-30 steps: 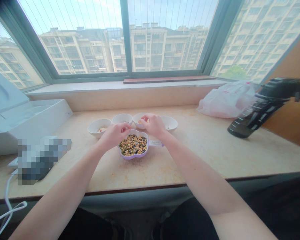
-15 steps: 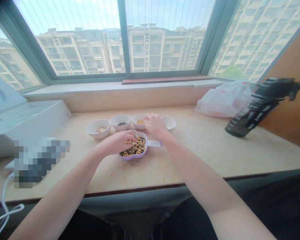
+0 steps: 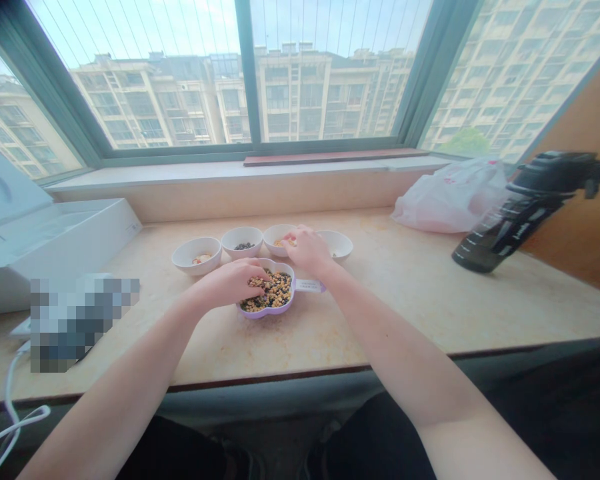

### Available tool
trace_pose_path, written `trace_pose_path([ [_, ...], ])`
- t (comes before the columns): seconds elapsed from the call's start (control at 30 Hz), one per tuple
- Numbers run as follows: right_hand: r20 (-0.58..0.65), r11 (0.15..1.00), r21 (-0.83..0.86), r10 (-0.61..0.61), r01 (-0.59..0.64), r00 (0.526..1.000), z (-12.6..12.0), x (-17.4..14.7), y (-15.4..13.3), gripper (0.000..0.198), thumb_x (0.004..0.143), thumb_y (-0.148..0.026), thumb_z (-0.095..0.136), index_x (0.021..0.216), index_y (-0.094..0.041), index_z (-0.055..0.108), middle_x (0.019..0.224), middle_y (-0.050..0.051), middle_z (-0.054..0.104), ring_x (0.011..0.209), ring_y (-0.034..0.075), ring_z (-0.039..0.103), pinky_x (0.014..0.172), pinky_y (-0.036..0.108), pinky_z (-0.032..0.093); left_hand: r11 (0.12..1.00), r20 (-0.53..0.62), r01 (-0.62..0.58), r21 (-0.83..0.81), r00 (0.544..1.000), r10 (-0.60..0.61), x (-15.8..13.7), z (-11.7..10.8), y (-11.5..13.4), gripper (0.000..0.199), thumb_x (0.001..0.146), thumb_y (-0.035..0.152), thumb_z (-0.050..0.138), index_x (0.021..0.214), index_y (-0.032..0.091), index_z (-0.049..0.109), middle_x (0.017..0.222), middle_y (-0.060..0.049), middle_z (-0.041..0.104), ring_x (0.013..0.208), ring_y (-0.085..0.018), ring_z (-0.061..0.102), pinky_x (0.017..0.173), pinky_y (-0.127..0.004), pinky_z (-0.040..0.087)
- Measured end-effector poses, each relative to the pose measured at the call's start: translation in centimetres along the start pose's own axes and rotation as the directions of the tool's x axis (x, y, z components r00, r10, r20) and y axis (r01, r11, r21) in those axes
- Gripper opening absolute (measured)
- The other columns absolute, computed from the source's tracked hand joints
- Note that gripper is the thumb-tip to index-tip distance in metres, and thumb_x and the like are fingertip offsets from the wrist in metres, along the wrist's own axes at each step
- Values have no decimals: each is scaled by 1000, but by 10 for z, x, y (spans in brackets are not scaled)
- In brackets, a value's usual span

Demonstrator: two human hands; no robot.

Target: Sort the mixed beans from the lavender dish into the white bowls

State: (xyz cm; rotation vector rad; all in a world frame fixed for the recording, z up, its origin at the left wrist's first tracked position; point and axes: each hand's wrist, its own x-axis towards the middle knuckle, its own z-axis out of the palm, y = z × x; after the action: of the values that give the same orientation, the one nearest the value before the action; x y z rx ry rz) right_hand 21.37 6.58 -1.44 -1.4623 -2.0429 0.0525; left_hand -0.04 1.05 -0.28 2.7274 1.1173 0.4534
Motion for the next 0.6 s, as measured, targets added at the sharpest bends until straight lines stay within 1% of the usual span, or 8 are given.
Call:
trace_pose_path([
  [0.07,-5,1000,12,-7,7,1000,0,0,0,22,93,-30,58,95,-18,76,99,10,71,94,23,65,85,34,46,999,-25,34,15,999,-34,-3,-4,-4,13,81,16,64,75,22,74,86,-3,70,73,-17,65,65,-29,49],
  [0.1,-8,1000,18,-9,9,1000,0,0,-1,22,93,-30,58,94,-18,76,99,10,71,93,23,65,84,34,47,999,-27,41,21,999,-40,-4,-6,-6,18,82,16,62,68,21,72,79,-3,69,66,-16,63,61,-28,47],
  [0.2,-7,999,32,-16,16,1000,-1,-1,-2,21,93,-29,59,95,-18,77,100,10,71,94,24,66,84,34,47,999,-8,46,-3,999,-46,-6,-6,-12,20,80,14,62,63,22,71,66,-1,67,53,-14,56,52,-28,39],
  [0.27,2,999,48,-23,23,1000,-2,-1,-3,21,93,-29,60,95,-18,77,100,10,72,94,24,66,85,34,47,998,14,67,-20,998,-67,-6,-4,-13,19,78,13,64,63,22,71,61,-1,66,48,-13,52,50,-28,34],
  [0.33,13,997,68,-29,28,999,-3,-1,-4,20,93,-28,60,95,-17,77,100,10,72,95,24,66,87,35,47,997,42,73,-8,997,-72,-5,-2,-13,21,77,11,63,60,21,70,58,-1,64,48,-13,51,51,-29,32],
  [0.43,30,996,87,-23,20,999,-3,-1,-6,20,93,-28,61,97,-17,78,102,11,72,96,24,66,88,35,47,998,73,46,43,996,-50,-3,-2,-9,26,78,10,59,54,20,63,56,-1,61,50,-14,51,54,-29,32],
  [0.6,47,995,93,-37,32,998,-2,-1,-5,21,94,-28,60,100,-18,77,104,10,73,97,24,67,89,35,46,994,56,32,100,998,-37,-2,-2,-3,27,77,10,56,54,20,62,56,-1,60,54,-16,51,58,-31,35],
])
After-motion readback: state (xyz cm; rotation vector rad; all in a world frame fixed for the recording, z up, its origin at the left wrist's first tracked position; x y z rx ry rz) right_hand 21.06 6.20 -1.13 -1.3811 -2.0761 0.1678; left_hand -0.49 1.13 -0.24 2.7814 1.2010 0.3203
